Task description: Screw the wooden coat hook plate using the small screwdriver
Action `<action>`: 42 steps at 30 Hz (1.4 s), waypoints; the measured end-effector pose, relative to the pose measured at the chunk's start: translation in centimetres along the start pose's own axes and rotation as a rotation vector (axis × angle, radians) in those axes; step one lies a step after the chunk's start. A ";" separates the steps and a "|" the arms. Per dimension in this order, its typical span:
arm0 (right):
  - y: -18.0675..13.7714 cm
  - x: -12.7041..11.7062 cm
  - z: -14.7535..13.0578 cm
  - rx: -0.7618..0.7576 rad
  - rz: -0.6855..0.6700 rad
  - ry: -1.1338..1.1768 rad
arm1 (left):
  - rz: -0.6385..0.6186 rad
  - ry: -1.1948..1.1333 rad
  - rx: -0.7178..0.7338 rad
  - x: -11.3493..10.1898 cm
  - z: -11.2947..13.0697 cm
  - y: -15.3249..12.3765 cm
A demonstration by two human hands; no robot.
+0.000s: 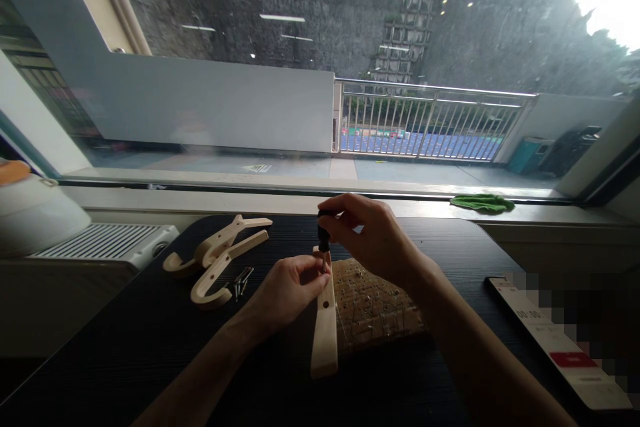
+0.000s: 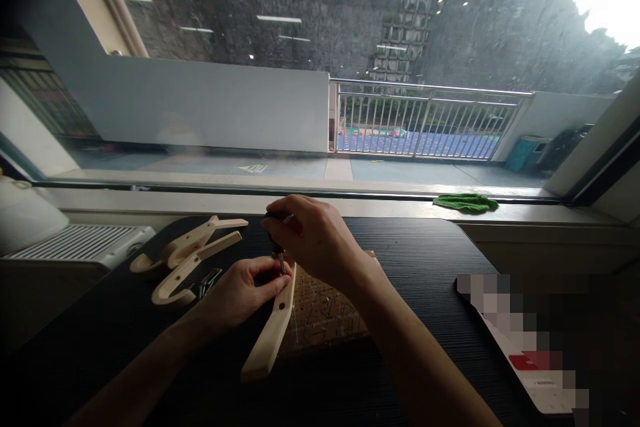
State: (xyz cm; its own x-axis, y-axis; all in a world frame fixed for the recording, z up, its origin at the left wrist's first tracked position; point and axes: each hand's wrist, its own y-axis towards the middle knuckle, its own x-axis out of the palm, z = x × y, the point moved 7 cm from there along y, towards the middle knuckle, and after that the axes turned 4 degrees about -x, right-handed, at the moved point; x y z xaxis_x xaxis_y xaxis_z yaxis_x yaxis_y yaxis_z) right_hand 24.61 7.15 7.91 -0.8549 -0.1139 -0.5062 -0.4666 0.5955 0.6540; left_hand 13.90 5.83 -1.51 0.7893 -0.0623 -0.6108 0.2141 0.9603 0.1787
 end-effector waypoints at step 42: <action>0.0 0.1 -0.6 -0.062 -0.039 -0.041 | -0.297 -0.151 -0.146 -0.3 -0.5 -0.9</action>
State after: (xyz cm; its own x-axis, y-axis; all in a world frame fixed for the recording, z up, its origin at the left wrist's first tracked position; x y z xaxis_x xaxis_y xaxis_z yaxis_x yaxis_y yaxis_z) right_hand 24.34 6.65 8.21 -0.8263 -0.1029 -0.5537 -0.5137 0.5406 0.6662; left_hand 13.19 5.16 -1.92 0.7831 -0.3737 -0.4970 0.3713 0.9222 -0.1083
